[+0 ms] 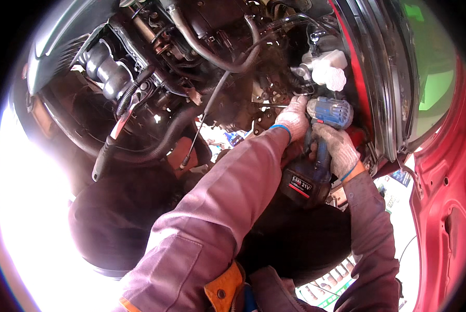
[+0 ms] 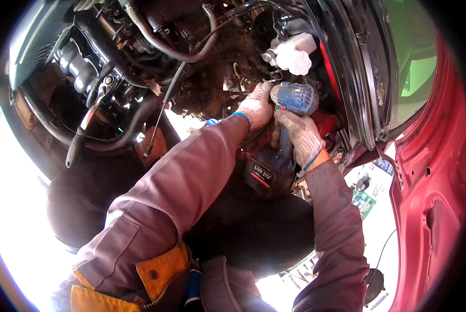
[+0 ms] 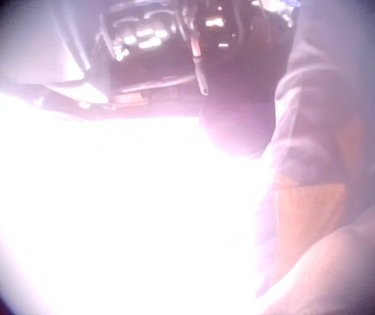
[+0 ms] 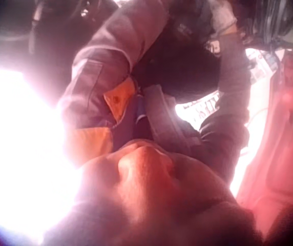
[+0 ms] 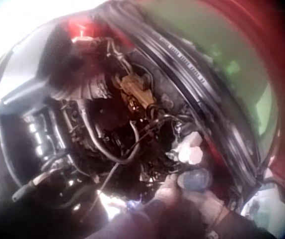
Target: The person uses a cordless impact wrench and a socket wrench to remove bolts from the engine bay of a red car. The person then uses their hands to remove a component from the engine.
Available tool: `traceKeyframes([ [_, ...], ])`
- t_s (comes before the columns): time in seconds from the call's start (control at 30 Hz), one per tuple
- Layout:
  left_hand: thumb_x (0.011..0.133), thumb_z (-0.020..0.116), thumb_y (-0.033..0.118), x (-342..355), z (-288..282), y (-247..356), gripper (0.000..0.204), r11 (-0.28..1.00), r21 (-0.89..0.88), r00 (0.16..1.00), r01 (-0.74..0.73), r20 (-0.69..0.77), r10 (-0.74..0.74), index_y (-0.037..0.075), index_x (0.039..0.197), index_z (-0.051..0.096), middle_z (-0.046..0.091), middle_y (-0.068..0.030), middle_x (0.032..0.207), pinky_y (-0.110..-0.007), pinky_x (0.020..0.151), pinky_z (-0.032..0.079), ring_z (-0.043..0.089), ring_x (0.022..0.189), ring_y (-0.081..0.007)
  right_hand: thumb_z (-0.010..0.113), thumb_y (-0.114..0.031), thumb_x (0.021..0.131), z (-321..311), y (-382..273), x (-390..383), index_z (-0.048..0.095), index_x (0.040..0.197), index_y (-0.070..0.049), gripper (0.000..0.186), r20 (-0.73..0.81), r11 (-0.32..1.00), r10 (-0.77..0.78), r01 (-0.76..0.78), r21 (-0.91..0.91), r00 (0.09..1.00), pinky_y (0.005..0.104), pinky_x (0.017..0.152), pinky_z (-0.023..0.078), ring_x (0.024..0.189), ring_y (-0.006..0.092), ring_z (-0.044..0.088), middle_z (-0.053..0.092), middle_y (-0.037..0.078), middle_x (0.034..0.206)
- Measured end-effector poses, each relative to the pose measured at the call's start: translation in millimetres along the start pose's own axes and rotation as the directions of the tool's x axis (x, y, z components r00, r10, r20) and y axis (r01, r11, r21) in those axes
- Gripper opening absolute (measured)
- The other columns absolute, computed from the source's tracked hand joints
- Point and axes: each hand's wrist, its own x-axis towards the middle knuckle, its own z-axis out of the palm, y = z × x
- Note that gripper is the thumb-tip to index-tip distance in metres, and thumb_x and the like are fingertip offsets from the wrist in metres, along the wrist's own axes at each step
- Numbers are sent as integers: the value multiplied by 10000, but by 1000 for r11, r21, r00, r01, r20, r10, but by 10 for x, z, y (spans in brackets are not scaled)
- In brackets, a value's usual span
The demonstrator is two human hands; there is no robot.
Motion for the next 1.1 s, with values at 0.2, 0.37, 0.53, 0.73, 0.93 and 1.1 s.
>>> traceKeyframes([
  [0.2,941,638,100,-1,-7,88,437,1000,15,999,27,27,-28,66,1366,543,549,-262,1404,-512,1106,456,533,1345,-460,705,-330,985,-82,21,26,675,1045,-49,288,13,998,24,-25,52,1000,346,597,549,637,194,647,650,71,785],
  [0.37,935,658,137,6,-17,174,499,998,62,998,24,59,-27,63,1402,496,527,-288,1411,-524,1110,454,526,1344,-479,699,-333,983,-74,2,51,677,1029,-49,288,1,995,26,-26,93,1000,350,596,541,639,191,645,648,68,785],
  [0.53,921,686,161,62,-23,82,527,997,71,996,43,71,-48,62,1399,488,518,-282,1427,-527,1112,456,524,1353,-467,693,-322,973,-38,-35,19,679,1035,-44,285,19,999,-3,2,33,1000,346,597,539,638,198,644,648,71,785],
  [0.73,928,653,108,73,-9,165,498,989,103,991,103,77,-111,57,1395,491,512,-294,1438,-536,1111,455,522,1360,-475,707,-334,953,-48,-27,20,681,1054,-49,303,-19,997,33,-32,74,999,344,609,546,643,198,647,646,70,785],
  [0.93,938,675,168,167,90,25,519,994,81,995,67,61,-72,52,1399,468,503,-300,1434,-536,1110,458,519,1355,-491,702,-308,949,-31,-40,26,682,1054,-52,278,-26,996,28,-25,90,999,348,610,545,643,198,642,636,66,776],
  [1.1,942,653,173,174,97,30,521,992,76,993,105,43,-109,53,1409,457,477,-294,1458,-539,1109,459,529,1342,-495,709,-284,941,-54,-96,1,681,1051,-42,267,7,999,13,-14,51,1000,341,609,546,634,194,643,665,72,800],
])
